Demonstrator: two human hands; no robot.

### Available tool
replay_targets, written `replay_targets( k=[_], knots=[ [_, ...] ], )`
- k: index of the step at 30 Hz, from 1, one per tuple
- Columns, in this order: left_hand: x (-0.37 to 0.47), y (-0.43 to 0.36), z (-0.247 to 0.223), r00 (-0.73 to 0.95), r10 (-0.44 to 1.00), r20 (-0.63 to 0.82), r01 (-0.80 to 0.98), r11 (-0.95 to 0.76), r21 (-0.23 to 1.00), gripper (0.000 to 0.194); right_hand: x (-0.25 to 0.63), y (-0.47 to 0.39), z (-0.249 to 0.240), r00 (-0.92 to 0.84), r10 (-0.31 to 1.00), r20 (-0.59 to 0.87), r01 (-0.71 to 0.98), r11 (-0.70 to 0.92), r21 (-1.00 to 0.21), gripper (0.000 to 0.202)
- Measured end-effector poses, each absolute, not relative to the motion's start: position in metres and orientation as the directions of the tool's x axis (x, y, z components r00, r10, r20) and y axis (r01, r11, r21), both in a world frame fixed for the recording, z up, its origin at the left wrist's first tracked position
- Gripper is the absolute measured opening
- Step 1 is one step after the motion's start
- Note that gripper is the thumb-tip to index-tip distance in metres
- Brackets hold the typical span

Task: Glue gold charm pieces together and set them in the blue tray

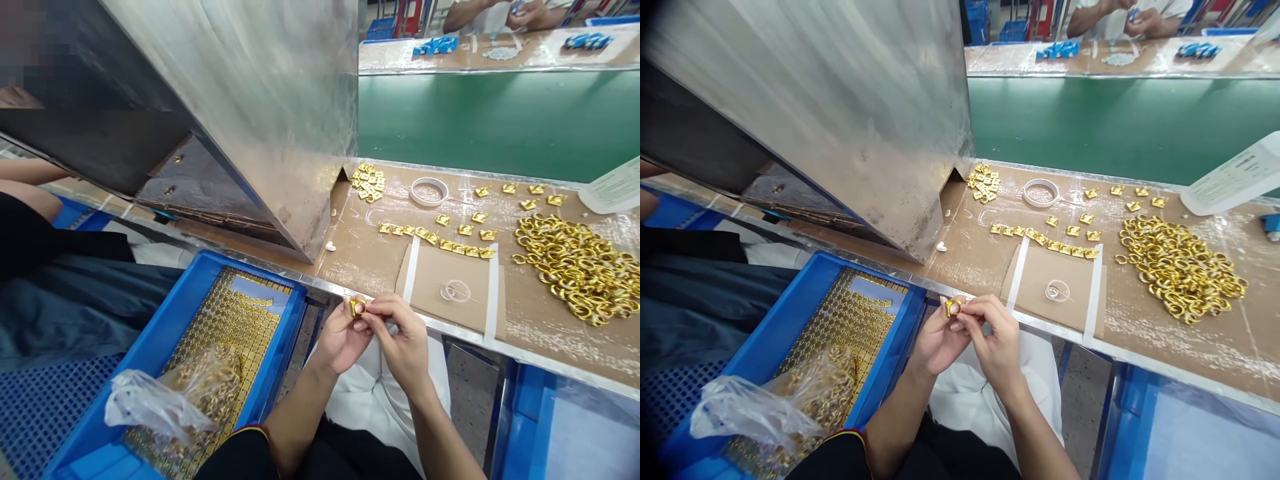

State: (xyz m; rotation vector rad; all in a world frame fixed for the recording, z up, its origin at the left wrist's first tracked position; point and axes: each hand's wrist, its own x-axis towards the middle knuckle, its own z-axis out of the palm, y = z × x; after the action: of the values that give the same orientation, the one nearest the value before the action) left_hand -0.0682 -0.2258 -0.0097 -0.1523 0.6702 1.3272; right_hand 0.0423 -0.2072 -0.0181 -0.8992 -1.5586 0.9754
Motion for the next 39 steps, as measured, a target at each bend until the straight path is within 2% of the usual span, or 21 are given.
replay_targets(
  k=[5,11,19,32,39],
  knots=[
    [-0.065,-0.227,-0.007,0.068,0.841,-0.537,-0.907,0.276,0.318,0.035,0.045,-0.21,-0.021,-0.14,0.917,0.372,0.126,0.389,-0.912,0.01],
    [-0.063,-0.228,-0.012,0.055,0.855,-0.516,-0.916,0.248,0.315,0.028,0.049,-0.208,-0.018,-0.187,0.913,0.362,0.155,0.392,-0.907,0.01],
    [-0.062,-0.226,-0.008,0.056,0.866,-0.497,-0.899,0.26,0.351,0.034,0.049,-0.206,-0.016,-0.18,0.909,0.377,0.16,0.405,-0.9,0.014],
    [-0.066,-0.229,-0.012,0.067,0.866,-0.496,-0.923,0.243,0.299,0.031,0.044,-0.208,-0.015,-0.202,0.878,0.433,0.208,0.471,-0.857,0.015],
    [-0.08,-0.232,-0.008,0.072,0.903,-0.423,-0.888,0.251,0.384,0.034,0.037,-0.216,-0.011,-0.189,0.876,0.444,0.175,0.475,-0.862,0.015]
  ],
)
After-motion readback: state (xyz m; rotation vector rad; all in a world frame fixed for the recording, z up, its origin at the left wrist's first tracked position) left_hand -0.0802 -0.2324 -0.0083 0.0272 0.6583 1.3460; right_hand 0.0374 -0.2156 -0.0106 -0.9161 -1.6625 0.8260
